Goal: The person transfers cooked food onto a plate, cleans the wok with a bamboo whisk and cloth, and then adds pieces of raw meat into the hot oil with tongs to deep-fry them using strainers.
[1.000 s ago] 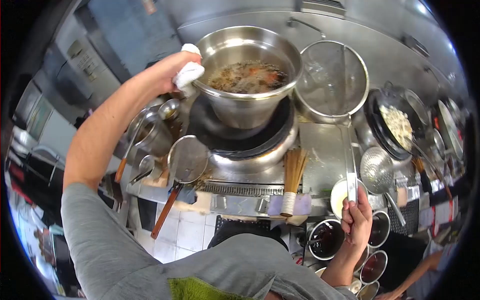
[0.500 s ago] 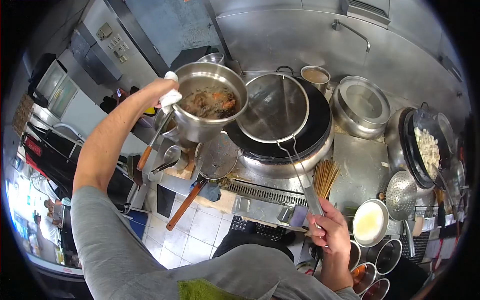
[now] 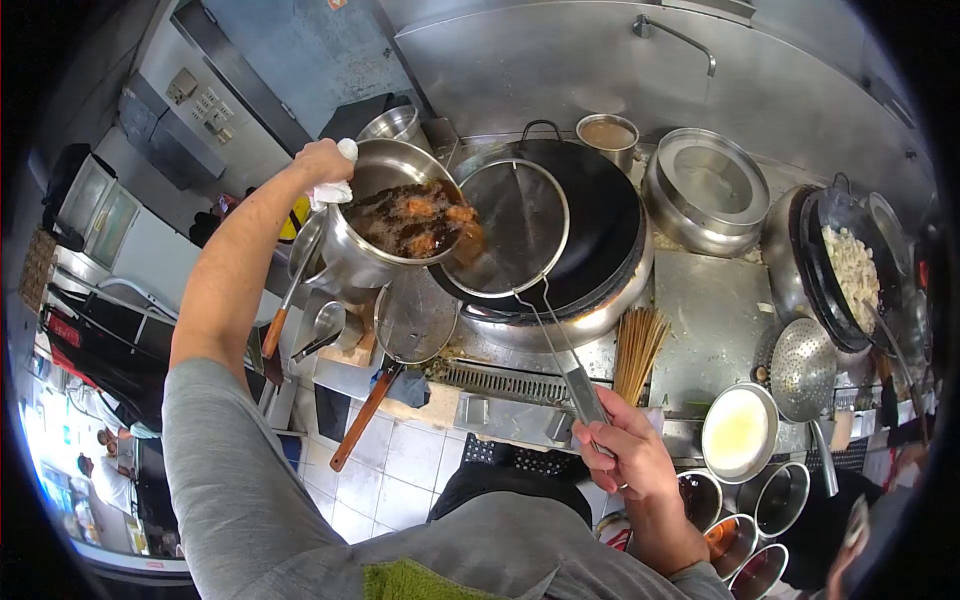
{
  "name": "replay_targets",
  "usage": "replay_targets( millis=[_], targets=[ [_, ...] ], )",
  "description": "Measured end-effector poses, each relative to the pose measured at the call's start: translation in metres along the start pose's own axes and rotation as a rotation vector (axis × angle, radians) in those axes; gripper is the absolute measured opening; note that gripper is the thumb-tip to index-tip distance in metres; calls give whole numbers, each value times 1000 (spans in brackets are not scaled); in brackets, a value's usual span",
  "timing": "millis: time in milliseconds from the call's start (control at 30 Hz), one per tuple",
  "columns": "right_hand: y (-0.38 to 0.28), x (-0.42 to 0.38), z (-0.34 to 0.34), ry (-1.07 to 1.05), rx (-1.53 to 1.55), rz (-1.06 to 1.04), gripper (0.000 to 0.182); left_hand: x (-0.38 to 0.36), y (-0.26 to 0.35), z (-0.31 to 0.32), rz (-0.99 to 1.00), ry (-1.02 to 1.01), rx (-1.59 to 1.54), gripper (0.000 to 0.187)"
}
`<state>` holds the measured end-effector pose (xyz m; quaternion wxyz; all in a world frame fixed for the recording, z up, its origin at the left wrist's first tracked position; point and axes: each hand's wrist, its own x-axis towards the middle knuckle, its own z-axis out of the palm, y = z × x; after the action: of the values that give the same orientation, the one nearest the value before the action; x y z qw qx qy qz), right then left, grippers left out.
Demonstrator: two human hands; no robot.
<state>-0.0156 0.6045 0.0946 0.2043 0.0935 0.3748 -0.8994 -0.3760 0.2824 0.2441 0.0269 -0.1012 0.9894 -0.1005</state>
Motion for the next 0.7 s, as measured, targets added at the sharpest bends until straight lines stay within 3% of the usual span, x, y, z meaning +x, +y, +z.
replay_targets(
  millis=[200,700],
  targets=[
    [-7,4,-5,-2,27,5,42,-3,41,-5,49,125,139,40],
    [8,1,-34,-53,136,33,34,-9,113,-4,163,113,425,37]
  ],
)
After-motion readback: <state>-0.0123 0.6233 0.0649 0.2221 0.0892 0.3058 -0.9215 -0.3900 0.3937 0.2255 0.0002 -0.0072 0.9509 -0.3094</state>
